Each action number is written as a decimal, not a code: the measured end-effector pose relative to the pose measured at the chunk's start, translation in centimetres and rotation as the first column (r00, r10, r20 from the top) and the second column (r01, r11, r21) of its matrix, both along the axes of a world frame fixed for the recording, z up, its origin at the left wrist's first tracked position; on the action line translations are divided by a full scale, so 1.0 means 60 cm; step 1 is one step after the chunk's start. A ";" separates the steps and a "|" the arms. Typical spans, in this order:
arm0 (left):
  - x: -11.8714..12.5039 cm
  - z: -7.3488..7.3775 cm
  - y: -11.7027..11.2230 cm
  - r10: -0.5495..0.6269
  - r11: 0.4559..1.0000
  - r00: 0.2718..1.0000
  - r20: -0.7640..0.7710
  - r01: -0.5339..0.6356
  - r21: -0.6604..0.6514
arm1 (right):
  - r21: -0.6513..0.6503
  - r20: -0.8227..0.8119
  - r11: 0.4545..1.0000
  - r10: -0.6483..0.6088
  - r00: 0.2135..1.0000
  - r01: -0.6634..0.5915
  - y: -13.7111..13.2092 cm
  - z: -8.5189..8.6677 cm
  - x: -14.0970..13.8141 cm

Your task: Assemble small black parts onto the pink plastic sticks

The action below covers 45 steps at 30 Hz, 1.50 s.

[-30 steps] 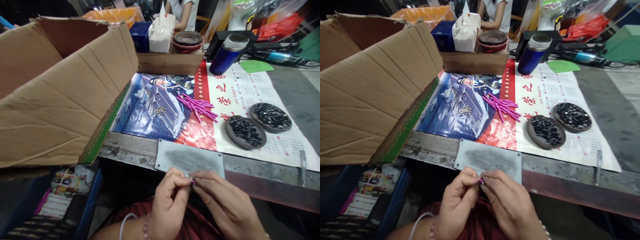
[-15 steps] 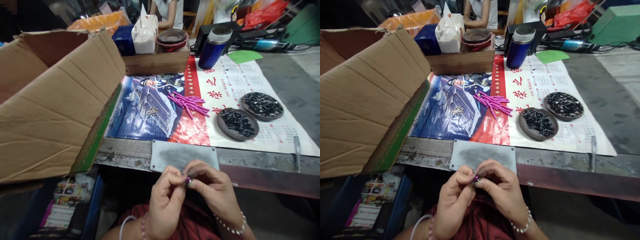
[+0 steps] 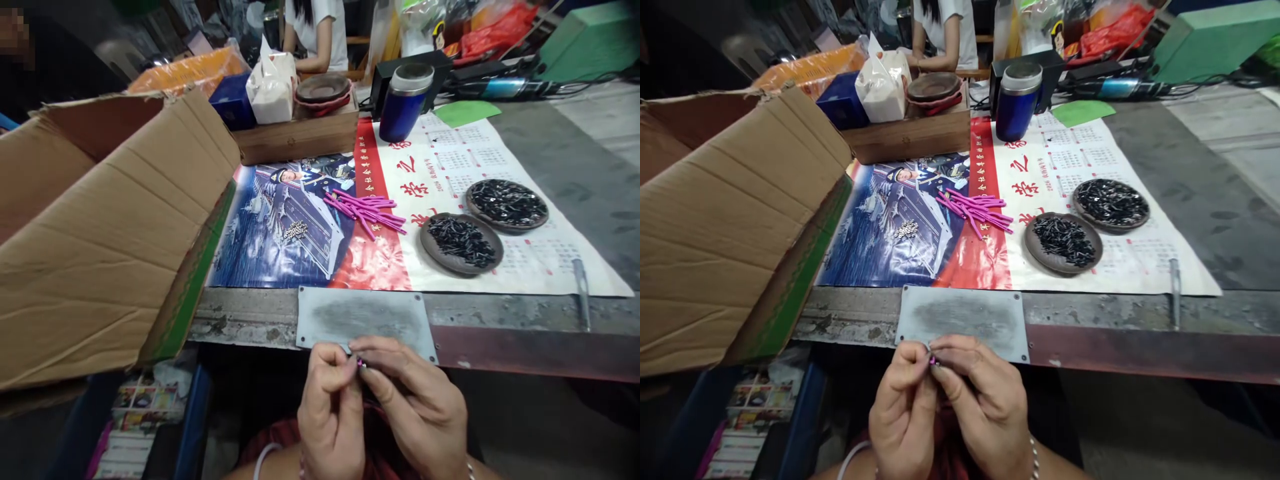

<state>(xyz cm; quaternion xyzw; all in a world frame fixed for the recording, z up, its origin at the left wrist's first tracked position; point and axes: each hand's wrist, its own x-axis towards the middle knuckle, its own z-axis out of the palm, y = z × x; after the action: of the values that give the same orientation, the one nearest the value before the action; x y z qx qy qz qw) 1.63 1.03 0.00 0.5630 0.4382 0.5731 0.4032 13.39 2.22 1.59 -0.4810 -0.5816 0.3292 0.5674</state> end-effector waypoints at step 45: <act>-0.001 0.012 -0.016 -0.088 0.977 0.992 0.096 0.105 -0.188 | 0.130 0.226 0.990 0.022 0.974 -0.052 0.009 -0.016 -0.007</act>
<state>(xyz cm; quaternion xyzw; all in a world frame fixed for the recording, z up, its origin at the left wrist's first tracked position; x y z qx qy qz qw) 1.56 0.09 0.73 0.5165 0.4459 0.5316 0.5018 12.94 2.75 0.63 -0.4644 -0.6717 0.2434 0.5233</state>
